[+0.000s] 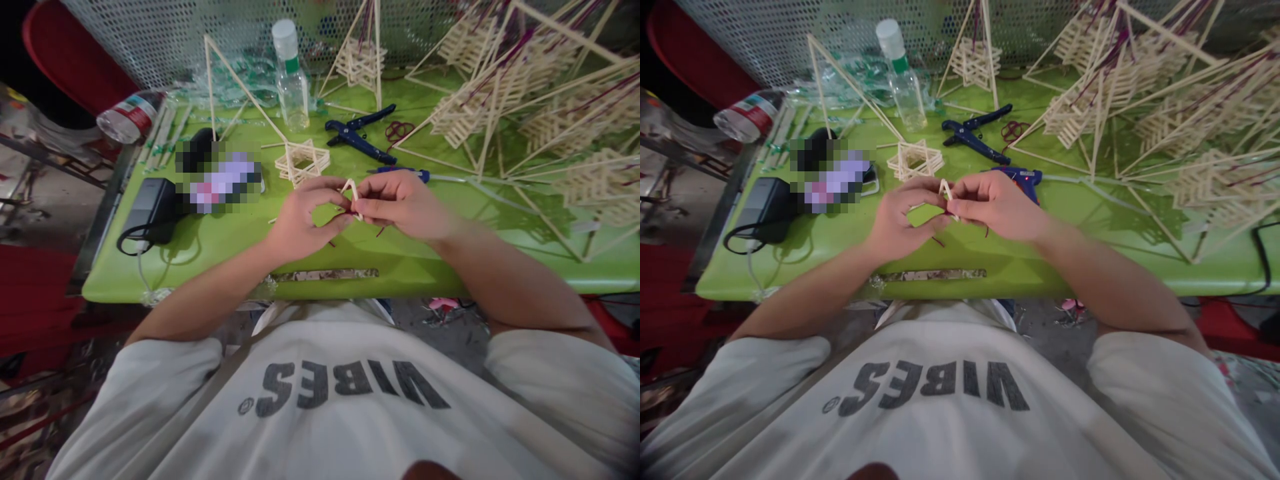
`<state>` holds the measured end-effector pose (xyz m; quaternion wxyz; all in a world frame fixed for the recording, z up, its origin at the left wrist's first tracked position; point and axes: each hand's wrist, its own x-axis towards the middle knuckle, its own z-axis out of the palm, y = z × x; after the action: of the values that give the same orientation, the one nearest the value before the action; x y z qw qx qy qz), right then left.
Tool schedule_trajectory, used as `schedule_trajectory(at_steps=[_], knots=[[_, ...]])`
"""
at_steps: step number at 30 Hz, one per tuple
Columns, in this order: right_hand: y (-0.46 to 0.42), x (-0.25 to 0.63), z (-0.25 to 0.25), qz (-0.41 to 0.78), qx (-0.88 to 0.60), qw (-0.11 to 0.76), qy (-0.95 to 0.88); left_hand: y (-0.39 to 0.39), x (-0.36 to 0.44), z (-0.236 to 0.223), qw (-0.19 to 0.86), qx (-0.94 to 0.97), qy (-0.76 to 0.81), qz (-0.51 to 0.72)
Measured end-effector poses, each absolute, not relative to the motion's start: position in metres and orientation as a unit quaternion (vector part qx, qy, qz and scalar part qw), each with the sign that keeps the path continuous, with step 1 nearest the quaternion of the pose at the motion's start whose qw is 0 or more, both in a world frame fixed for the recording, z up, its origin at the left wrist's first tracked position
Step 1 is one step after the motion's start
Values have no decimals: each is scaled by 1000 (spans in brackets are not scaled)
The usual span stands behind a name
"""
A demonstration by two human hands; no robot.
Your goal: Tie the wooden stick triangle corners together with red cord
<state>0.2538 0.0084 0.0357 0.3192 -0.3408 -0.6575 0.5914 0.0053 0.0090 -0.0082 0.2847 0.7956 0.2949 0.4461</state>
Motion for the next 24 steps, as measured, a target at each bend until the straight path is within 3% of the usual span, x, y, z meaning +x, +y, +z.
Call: schedule_trajectory(at_steps=[5, 11, 15, 18, 24], knots=[[6, 251, 35, 566, -372, 312, -667, 9, 8, -16, 204, 808, 305, 460], [5, 248, 33, 536, -397, 328, -669, 7, 4, -16, 1, 851, 272, 449], [2, 247, 35, 544, -396, 340, -657, 8, 4, -19, -42, 842, 256, 473], [0, 247, 37, 548, -396, 346, -650, 7, 4, -21, -8, 832, 246, 498], [3, 247, 36, 546, -384, 352, -656, -4, 7, -8, 191, 782, 311, 505]])
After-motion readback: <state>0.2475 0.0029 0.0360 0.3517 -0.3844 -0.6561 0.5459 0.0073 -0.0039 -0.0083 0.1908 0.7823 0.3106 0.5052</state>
